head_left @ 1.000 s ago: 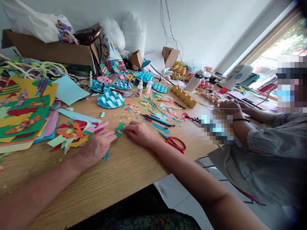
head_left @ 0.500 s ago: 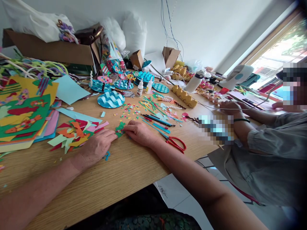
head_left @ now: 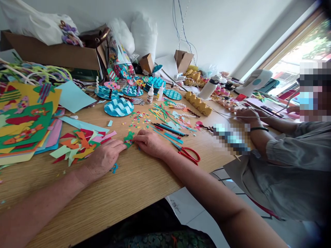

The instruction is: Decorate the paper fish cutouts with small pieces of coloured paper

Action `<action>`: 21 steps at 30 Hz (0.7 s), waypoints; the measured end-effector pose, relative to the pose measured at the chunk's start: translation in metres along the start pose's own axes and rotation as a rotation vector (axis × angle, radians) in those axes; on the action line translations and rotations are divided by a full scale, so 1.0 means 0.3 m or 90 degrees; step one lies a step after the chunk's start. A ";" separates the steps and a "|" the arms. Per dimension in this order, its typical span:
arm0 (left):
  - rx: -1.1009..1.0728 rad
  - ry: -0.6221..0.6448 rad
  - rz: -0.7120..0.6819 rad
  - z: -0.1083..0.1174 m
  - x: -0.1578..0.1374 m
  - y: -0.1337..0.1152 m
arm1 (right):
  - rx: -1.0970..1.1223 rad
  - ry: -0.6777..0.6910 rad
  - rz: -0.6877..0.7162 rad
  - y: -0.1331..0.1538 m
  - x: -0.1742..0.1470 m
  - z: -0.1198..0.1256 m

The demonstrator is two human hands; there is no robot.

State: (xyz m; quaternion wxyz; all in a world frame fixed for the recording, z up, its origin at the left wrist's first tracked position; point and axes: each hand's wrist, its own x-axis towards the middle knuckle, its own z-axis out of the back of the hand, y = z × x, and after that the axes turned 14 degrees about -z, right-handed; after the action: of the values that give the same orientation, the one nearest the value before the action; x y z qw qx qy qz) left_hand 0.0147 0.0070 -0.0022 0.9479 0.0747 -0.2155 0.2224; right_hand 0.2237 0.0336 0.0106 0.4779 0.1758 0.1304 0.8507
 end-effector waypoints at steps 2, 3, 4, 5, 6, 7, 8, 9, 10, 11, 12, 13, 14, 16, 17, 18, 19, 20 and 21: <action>0.000 0.003 -0.002 -0.001 -0.002 0.000 | -0.011 0.005 0.003 0.001 -0.001 -0.001; 0.000 0.003 0.000 -0.002 -0.003 0.001 | -0.016 0.008 0.005 0.002 -0.001 -0.002; 0.001 0.002 0.001 -0.004 -0.004 0.001 | -0.021 0.009 0.007 0.002 -0.002 -0.003; 0.005 0.001 0.000 -0.005 -0.006 0.002 | -0.025 0.009 0.008 0.003 -0.002 -0.004; 0.010 -0.001 -0.005 -0.007 -0.007 0.002 | -0.028 0.006 0.008 0.003 -0.002 -0.005; 0.016 -0.002 -0.012 -0.008 -0.008 0.003 | -0.032 0.003 0.008 0.003 -0.002 -0.005; 0.022 -0.005 -0.019 -0.009 -0.009 0.004 | -0.034 -0.001 0.009 0.003 -0.002 -0.006; 0.027 -0.006 -0.027 -0.009 -0.010 0.005 | -0.035 -0.003 0.009 0.003 -0.002 -0.006; 0.031 -0.005 -0.033 -0.009 -0.010 0.006 | -0.034 -0.005 0.007 0.002 -0.001 -0.006; 0.032 -0.006 -0.036 -0.009 -0.010 0.006 | -0.029 -0.006 0.004 0.001 -0.001 -0.005; 0.033 -0.006 -0.035 -0.009 -0.010 0.006 | -0.023 -0.007 0.000 0.000 -0.001 -0.005; 0.033 -0.006 -0.031 -0.009 -0.010 0.006 | -0.015 -0.009 -0.002 -0.002 -0.001 -0.005; 0.032 -0.007 -0.026 -0.009 -0.010 0.006 | -0.008 -0.010 -0.002 -0.003 -0.002 -0.005; 0.030 -0.008 -0.017 -0.010 -0.010 0.006 | -0.001 -0.014 0.005 -0.004 -0.004 -0.006; 0.029 -0.009 -0.014 -0.010 -0.011 0.005 | -0.004 -0.015 0.008 -0.003 -0.005 -0.007; 0.029 -0.008 -0.015 -0.010 -0.011 0.005 | -0.008 -0.015 0.009 -0.002 -0.006 -0.007; 0.031 -0.009 -0.017 -0.010 -0.011 0.006 | -0.015 -0.013 0.008 0.000 -0.007 -0.008; 0.033 -0.010 -0.020 -0.010 -0.011 0.006 | -0.022 -0.012 0.006 0.002 -0.008 -0.009; 0.035 -0.011 -0.023 -0.009 -0.010 0.006 | -0.030 -0.010 0.003 0.004 -0.009 -0.009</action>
State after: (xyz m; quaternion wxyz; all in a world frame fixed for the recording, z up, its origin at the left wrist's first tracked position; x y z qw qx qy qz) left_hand 0.0124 0.0081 -0.0058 0.9475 0.1062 -0.2163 0.2104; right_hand 0.2229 0.0306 0.0081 0.4806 0.1714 0.1060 0.8535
